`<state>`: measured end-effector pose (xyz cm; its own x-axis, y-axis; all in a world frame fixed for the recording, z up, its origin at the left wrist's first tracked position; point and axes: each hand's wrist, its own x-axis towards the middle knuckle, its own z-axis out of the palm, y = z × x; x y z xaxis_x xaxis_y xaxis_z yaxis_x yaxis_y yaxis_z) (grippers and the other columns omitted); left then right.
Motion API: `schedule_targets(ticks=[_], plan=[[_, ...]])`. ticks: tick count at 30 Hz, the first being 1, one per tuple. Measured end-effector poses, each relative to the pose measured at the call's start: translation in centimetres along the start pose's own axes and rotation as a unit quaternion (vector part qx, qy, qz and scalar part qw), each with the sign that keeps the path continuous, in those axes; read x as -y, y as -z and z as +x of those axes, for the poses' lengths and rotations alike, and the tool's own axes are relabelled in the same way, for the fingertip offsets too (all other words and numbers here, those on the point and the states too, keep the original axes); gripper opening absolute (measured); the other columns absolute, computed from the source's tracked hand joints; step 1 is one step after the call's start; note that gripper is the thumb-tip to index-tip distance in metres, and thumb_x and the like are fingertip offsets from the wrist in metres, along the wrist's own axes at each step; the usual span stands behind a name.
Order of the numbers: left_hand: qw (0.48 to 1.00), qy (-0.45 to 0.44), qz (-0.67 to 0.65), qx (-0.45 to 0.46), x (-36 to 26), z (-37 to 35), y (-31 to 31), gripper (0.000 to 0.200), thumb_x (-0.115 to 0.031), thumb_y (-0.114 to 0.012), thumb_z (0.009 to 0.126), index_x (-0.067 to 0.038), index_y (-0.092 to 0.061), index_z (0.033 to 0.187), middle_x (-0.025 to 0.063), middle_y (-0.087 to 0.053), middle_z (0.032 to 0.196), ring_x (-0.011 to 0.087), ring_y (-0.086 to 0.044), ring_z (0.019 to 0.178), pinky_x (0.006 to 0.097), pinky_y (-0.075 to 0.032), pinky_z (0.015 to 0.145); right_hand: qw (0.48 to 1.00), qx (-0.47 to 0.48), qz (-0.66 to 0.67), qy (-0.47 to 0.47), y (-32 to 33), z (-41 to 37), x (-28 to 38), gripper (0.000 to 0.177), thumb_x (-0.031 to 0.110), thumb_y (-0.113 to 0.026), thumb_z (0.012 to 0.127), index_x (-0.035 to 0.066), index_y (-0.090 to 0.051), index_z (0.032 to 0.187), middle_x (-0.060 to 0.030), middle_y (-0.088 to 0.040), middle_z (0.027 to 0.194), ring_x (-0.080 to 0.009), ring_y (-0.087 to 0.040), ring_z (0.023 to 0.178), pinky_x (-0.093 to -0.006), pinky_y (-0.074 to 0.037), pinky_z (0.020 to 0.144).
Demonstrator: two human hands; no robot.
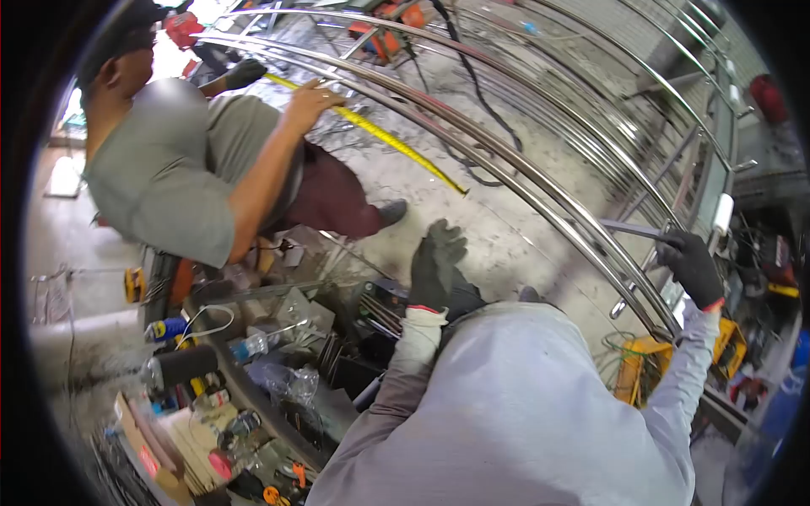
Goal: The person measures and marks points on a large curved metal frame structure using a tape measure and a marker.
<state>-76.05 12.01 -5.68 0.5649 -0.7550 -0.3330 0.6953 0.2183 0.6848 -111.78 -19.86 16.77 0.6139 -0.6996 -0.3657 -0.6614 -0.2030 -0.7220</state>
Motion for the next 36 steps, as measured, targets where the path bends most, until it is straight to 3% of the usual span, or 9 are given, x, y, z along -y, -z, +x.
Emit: schedule_targets(ticks=[7,13,16,23,25,28,31,32,36], plan=[[0.986,0.010,0.117,-0.122,-7.4,4.7,-1.4,0.060,-0.046,-0.062,0.103,-0.005,-0.051,0.145,0.0145,-0.064,0.123,0.0294,-0.065,0.110,0.0447,-0.053,0.098,0.997,0.029,0.021,-0.063,-5.6,4.4,8.2,0.022,0.018,-0.067,0.093,0.004,-0.072,0.109,0.0008,-0.067,0.079,-0.0044,-0.054,0.062,-0.0232,-0.043,0.053],[0.991,0.044,0.089,-0.093,-10.2,7.3,-0.3,0.053,-0.044,-0.057,0.106,-0.001,-0.058,0.138,0.0171,-0.068,0.116,0.0246,-0.069,0.097,0.0372,-0.057,0.085,0.998,0.046,-0.043,0.003,-9.7,9.0,10.5,0.022,0.017,-0.070,0.097,-0.002,-0.074,0.108,-0.0058,-0.073,0.084,-0.0122,-0.063,0.076,-0.0324,-0.052,0.073],[0.990,0.069,0.099,-0.070,-12.5,8.2,-2.4,0.060,-0.054,-0.057,0.104,0.001,-0.064,0.127,0.0102,-0.071,0.094,0.0203,-0.070,0.080,0.0343,-0.057,0.075,0.990,0.096,-0.101,-0.018,-10.3,12.5,11.8,0.026,0.016,-0.073,0.091,-0.001,-0.074,0.110,-0.0166,-0.076,0.090,-0.0202,-0.071,0.081,-0.0351,-0.055,0.077],[0.991,0.074,0.019,-0.112,-14.8,10.9,-5.6,0.058,-0.055,-0.055,0.105,0.002,-0.059,0.115,0.0107,-0.064,0.074,0.0182,-0.061,0.060,0.0325,-0.048,0.055,0.959,0.268,-0.026,0.093,-13.6,22.8,13.1,0.025,0.006,-0.072,0.091,-0.004,-0.072,0.114,-0.0104,-0.076,0.094,-0.0119,-0.066,0.083,-0.0301,-0.055,0.074],[0.987,0.057,0.079,-0.126,-15.1,11.3,-5.7,0.062,-0.058,-0.053,0.105,0.002,-0.062,0.117,0.0073,-0.064,0.073,0.0162,-0.060,0.060,0.0318,-0.049,0.055,0.947,0.306,0.050,0.082,-14.7,25.2,14.5,0.027,0.006,-0.070,0.091,-0.004,-0.072,0.116,-0.0100,-0.076,0.094,-0.0118,-0.066,0.083,-0.0304,-0.056,0.074],[0.980,0.050,0.136,-0.133,-14.9,11.0,-5.7,0.057,-0.050,-0.046,0.110,0.002,-0.066,0.120,0.0059,-0.067,0.082,0.0143,-0.062,0.068,0.0285,-0.051,0.062,0.937,0.340,0.068,-0.026,-16.6,26.9,16.3,0.026,0.004,-0.064,0.093,0.002,-0.074,0.117,-0.0001,-0.069,0.082,-0.0045,-0.055,0.064,-0.0228,-0.047,0.054],[0.956,0.044,0.240,-0.161,-14.7,11.2,-5.8,0.055,-0.049,-0.053,0.107,0.001,-0.066,0.127,0.0057,-0.069,0.079,0.0144,-0.064,0.066,0.0303,-0.053,0.058,0.937,0.338,0.081,0.037,-18.8,28.3,14.6,0.029,0.002,-0.064,0.092,0.002,-0.073,0.119,-0.0008,-0.069,0.084,-0.0055,-0.056,0.064,-0.0235,-0.047,0.054],[0.926,-0.078,0.364,-0.063,-12.2,11.9,-2.4,0.045,-0.035,-0.060,0.106,0.000,-0.061,0.134,0.0114,-0.073,0.092,0.0184,-0.067,0.069,0.0339,-0.056,0.060,0.919,0.370,0.129,0.055,-19.6,29.2,13.0,0.031,0.000,-0.065,0.090,0.001,-0.072,0.120,-0.0020,-0.069,0.084,-0.0064,-0.056,0.063,-0.0241,-0.047,0.055],[0.861,-0.205,0.465,-0.010,-11.4,11.7,-2.0,0.043,-0.023,-0.064,0.102,-0.001,-0.057,0.139,0.0175,-0.071,0.100,0.0264,-0.068,0.068,0.0386,-0.057,0.058,0.914,0.389,0.099,0.051,-20.3,29.1,13.0,0.036,-0.002,-0.067,0.088,0.001,-0.070,0.124,-0.0031,-0.069,0.085,-0.0078,-0.056,0.064,-0.0253,-0.049,0.057]])
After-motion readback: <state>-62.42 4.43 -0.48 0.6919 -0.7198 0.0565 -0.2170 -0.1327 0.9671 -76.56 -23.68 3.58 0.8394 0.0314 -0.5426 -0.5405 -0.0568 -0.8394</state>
